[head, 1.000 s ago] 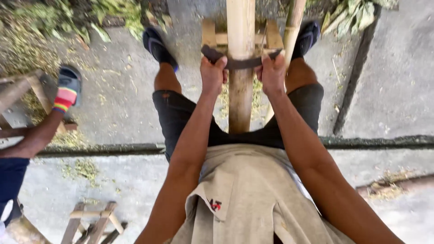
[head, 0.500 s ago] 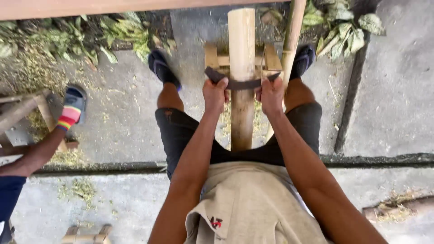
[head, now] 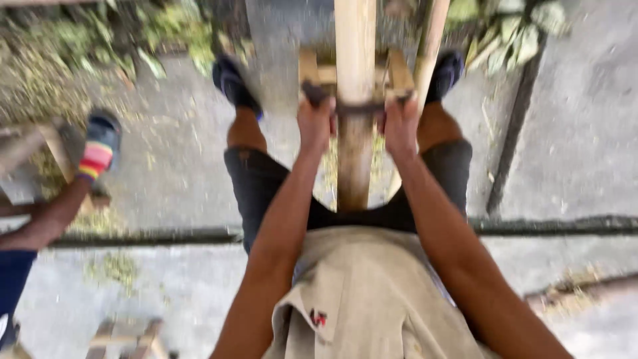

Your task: Shaving or scraping the outer layer of a bamboo pole using a drawknife-like tool.

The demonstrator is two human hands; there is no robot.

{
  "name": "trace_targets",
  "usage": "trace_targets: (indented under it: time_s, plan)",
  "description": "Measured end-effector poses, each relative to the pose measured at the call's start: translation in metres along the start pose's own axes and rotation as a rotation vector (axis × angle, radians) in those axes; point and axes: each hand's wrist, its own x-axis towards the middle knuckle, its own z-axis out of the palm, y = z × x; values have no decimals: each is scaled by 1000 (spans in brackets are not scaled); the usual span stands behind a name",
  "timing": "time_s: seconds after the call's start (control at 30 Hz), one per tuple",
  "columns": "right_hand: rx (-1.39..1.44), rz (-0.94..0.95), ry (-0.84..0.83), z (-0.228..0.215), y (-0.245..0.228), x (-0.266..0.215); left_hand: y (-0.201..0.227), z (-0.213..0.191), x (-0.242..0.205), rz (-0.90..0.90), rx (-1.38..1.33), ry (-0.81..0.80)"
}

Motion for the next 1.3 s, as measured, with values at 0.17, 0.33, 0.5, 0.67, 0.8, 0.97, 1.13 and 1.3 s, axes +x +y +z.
trace_targets:
  time_s: [0.17, 0.33, 0.5, 0.67, 0.8, 0.97, 1.13, 1.3]
  plan:
    - [-61, 73, 24, 0, -5, -35, -29, -12, 11, -104, -9, 77]
    - [-207, -74, -15, 8, -12, -16, -24, -11, 24, -59, -48, 46]
    - [-113, 44, 79, 3, 6, -37, -49, -31, 7, -80, -5, 30]
    - [-102, -61, 40, 20, -28, -23, -4, -4, 35, -28, -3, 20]
    - [-155, -63, 41, 12, -16, -44, -34, -27, -4, -53, 37, 40]
    - [-189, -28, 46, 19, -30, -20, 14, 1, 26, -31, 81, 6]
    - [-32, -98, -40, 18, -36, -16, -11, -9, 9, 61, 38, -36]
    - [-9, 161, 55, 1, 7, -29, -10, -7, 2, -67, -5, 70]
